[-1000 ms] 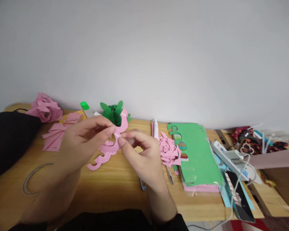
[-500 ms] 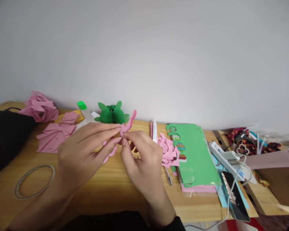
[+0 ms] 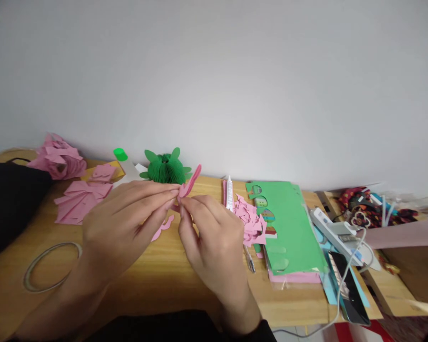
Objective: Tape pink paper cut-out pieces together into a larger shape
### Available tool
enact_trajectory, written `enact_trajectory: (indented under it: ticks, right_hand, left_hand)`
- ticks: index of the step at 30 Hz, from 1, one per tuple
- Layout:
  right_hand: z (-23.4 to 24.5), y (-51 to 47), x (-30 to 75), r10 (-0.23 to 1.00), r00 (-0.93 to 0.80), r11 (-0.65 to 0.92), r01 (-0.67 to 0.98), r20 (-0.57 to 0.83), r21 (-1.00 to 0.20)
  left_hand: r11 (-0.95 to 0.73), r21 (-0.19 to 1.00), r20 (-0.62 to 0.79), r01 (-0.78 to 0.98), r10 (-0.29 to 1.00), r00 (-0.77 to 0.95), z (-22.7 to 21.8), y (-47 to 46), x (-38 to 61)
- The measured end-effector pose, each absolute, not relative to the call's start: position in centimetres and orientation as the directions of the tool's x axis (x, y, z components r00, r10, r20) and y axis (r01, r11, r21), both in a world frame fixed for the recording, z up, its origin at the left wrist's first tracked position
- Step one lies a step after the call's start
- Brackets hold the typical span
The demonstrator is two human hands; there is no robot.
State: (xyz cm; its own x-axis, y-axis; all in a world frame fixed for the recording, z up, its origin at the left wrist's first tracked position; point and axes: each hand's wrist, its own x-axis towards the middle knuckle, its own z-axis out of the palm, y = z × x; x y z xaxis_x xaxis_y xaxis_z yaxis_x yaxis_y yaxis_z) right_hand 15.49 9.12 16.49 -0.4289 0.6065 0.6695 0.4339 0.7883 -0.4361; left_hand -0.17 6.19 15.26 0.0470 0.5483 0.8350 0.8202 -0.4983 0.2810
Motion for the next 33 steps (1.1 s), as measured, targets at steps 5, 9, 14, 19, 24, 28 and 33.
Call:
enact_trajectory:
  ticks: [5, 9, 14, 19, 24, 28, 33]
  right_hand:
    - [16.46, 9.12, 15.52, 0.605, -0.428, 0.787, 0.447, 0.671, -0.425]
    - [16.48, 9.04, 15.62, 0.591, -0.429, 0.796, 0.445, 0.683, -0.41]
    - [16.64, 9.04, 15.68, 0.566, -0.434, 0.811, 0.447, 0.701, -0.378]
    - [16.65, 8.92, 15.69, 0.583, -0.416, 0.8, 0.445, 0.698, -0.403]
    - [16.65, 8.9, 15.69, 0.574, -0.412, 0.804, 0.446, 0.708, -0.393]
    - [16.66, 8.97, 15.71, 0.556, -0.427, 0.814, 0.451, 0.713, -0.366]
    - [16.7, 8.94, 15.77, 0.545, -0.425, 0.823, 0.437, 0.723, -0.363]
  left_hand:
    - [-0.508, 0.288, 0.839, 0.812, 0.542, 0.041, 15.35, 6.17, -0.16]
    - [-0.509, 0.303, 0.84, 0.806, 0.543, 0.027, 15.47, 6.17, -0.08]
    - [-0.517, 0.287, 0.842, 0.807, 0.538, 0.045, 15.65, 6.08, 0.01]
    - [-0.503, 0.322, 0.825, 0.802, 0.564, 0.023, 15.59, 5.94, -0.08]
    - [-0.505, 0.334, 0.822, 0.796, 0.569, 0.017, 15.75, 5.88, -0.11]
    - [-0.503, 0.318, 0.826, 0.804, 0.563, 0.026, 15.88, 5.94, 0.0]
    - [-0.496, 0.31, 0.822, 0.811, 0.569, 0.034, 15.65, 5.91, -0.16]
